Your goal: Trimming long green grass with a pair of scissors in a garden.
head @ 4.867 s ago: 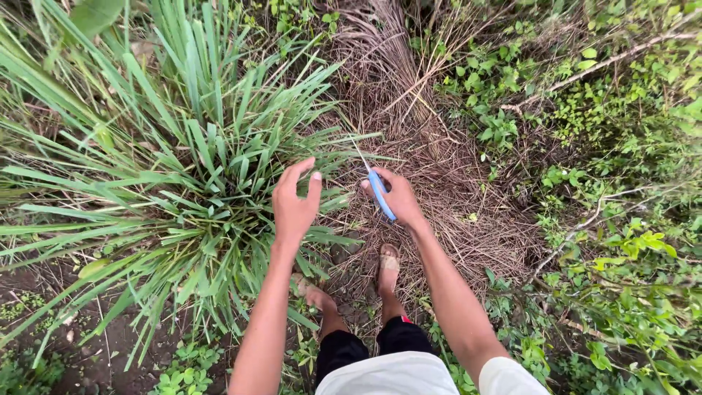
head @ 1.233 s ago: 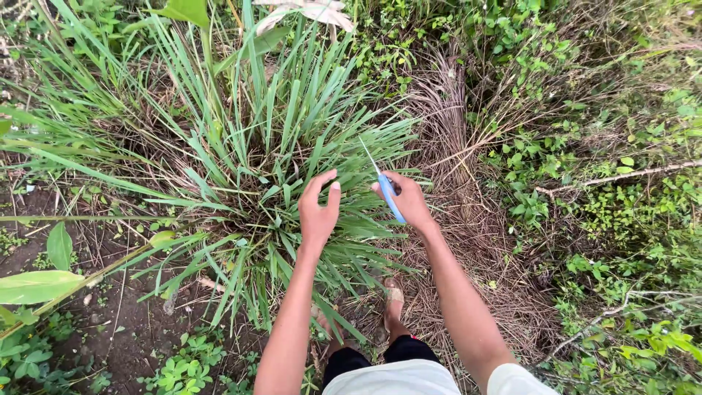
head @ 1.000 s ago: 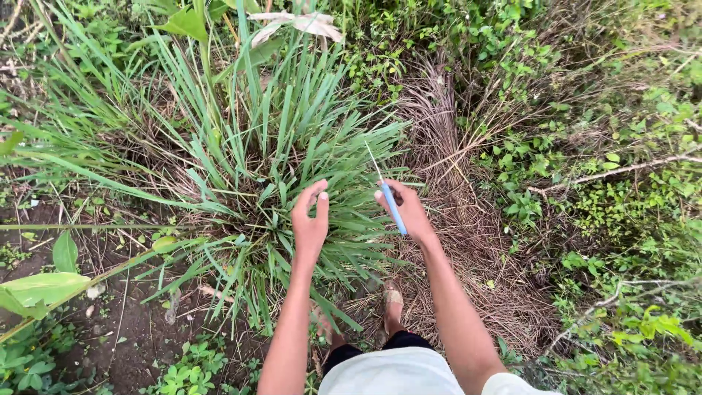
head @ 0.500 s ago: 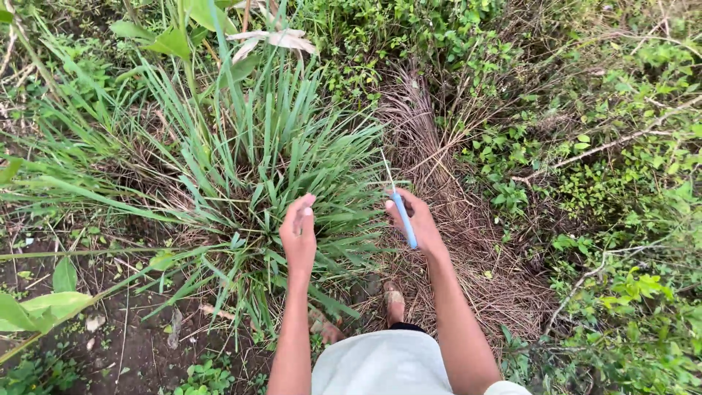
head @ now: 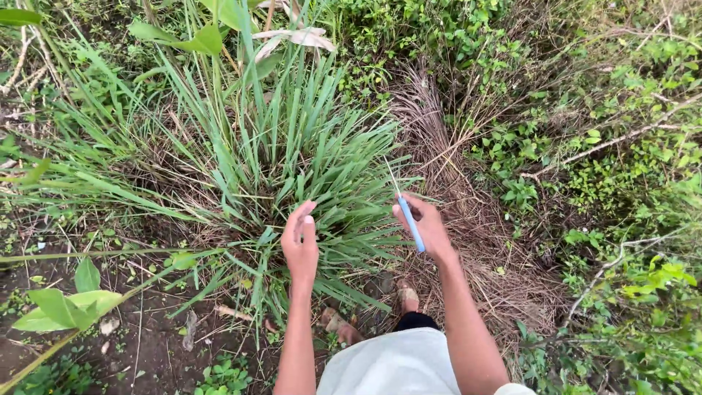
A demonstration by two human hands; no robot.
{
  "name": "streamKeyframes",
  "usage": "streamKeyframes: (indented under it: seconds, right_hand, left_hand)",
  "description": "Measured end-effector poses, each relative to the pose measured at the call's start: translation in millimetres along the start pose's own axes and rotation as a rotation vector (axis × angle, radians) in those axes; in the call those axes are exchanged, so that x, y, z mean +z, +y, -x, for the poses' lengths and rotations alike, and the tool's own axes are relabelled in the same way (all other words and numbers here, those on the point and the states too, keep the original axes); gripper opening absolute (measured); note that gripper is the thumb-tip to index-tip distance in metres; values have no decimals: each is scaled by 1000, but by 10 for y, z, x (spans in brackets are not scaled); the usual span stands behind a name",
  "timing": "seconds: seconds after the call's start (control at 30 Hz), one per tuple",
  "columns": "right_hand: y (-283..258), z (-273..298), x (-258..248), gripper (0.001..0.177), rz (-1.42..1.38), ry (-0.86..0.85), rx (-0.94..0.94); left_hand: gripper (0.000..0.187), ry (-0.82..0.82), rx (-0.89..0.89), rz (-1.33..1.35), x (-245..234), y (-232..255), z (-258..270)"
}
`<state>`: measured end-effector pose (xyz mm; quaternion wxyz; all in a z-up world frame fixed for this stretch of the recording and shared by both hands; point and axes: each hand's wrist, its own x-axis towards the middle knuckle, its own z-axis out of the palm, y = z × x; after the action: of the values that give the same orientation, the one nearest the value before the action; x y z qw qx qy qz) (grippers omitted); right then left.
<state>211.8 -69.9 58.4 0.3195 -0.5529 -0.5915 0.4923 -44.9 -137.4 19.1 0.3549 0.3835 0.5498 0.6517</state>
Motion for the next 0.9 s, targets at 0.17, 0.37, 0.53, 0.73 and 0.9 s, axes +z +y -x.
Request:
streamKeyframes:
  seconds: [0.17, 0.37, 0.53, 0.73, 0.9]
  right_hand:
    - [74, 36, 62, 50, 149, 33, -17]
    - [343, -208, -79, 53, 143, 53, -50]
    - [503, -760, -283, 60, 239, 37, -92]
    - [310, -1471, -397, 61, 385, -91, 67]
    - [315, -1975, -415, 46, 480, -154, 4]
  left_hand:
    - [32, -67, 11, 8, -18, 66, -62]
    - [30, -120, 85, -159, 250, 133, -331]
    - [27, -124, 222, -304, 596, 125, -711]
    - [28, -106, 242, -457, 963, -114, -1179]
    - [31, -82, 197, -546, 1201, -137, -1432]
